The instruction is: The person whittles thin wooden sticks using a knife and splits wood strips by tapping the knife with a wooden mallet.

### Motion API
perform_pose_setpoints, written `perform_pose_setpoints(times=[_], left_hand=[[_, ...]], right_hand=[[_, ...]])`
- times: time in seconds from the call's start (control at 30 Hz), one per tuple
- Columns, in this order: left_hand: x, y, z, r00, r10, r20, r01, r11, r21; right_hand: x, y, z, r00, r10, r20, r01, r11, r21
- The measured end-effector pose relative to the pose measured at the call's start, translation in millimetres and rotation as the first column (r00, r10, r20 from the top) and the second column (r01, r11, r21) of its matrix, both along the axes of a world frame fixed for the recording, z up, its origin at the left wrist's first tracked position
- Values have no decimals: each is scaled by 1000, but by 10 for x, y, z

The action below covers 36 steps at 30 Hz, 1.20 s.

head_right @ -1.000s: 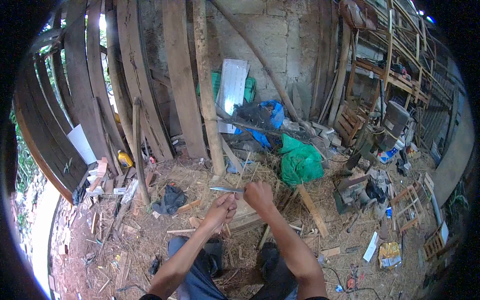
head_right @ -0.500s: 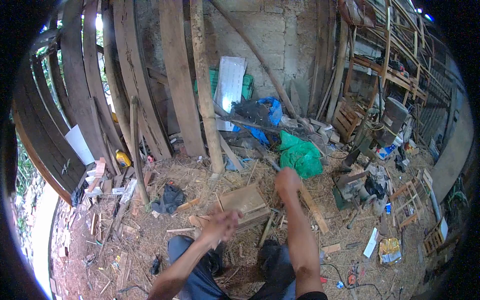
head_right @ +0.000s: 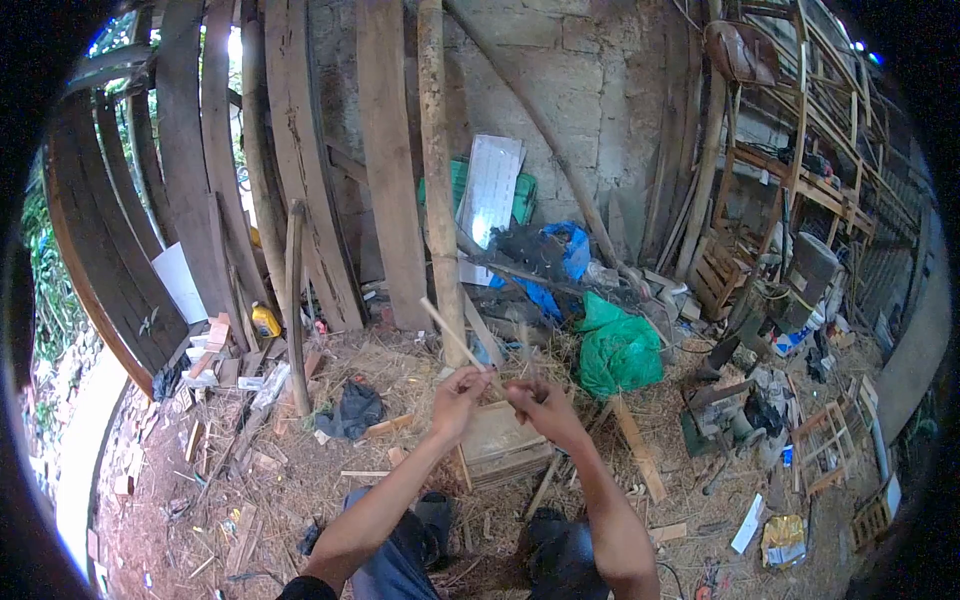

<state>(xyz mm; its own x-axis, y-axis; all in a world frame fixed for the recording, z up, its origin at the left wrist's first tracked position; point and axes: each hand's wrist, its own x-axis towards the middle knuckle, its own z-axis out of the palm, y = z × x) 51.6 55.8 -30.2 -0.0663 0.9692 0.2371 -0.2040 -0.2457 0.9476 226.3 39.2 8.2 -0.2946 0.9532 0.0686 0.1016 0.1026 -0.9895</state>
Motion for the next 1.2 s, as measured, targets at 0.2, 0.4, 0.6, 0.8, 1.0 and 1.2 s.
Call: perform_pose_setpoints(times=[0.2, 0.4, 0.6, 0.8, 1.0, 1.2], left_hand=[[-22, -29, -59, 974, -184, -131, 188, 982, 17], [-175, -80, 140, 811, -540, 225, 580, 791, -193], [-202, -229, 156, 771, -637, -4, 562, 683, -467], [-82, -279, 146, 872, -475, 118, 488, 823, -290], [78, -267, 128, 914, -331, 234, 392, 867, -307], [168, -334, 50, 859, -397, 323, 480, 844, -239]], right_hand=[[136, 292, -462, 995, -8, 94, -3, 992, 122], [242, 283, -287, 950, -292, 111, 222, 881, 419], [314, 301, -230, 896, -427, 124, 296, 781, 549], [264, 256, -170, 712, -664, 229, 429, 669, 607], [-64, 107, -214, 521, -561, 644, 68, 779, 623], [-67, 217, -346, 455, -606, 652, 21, 739, 673]])
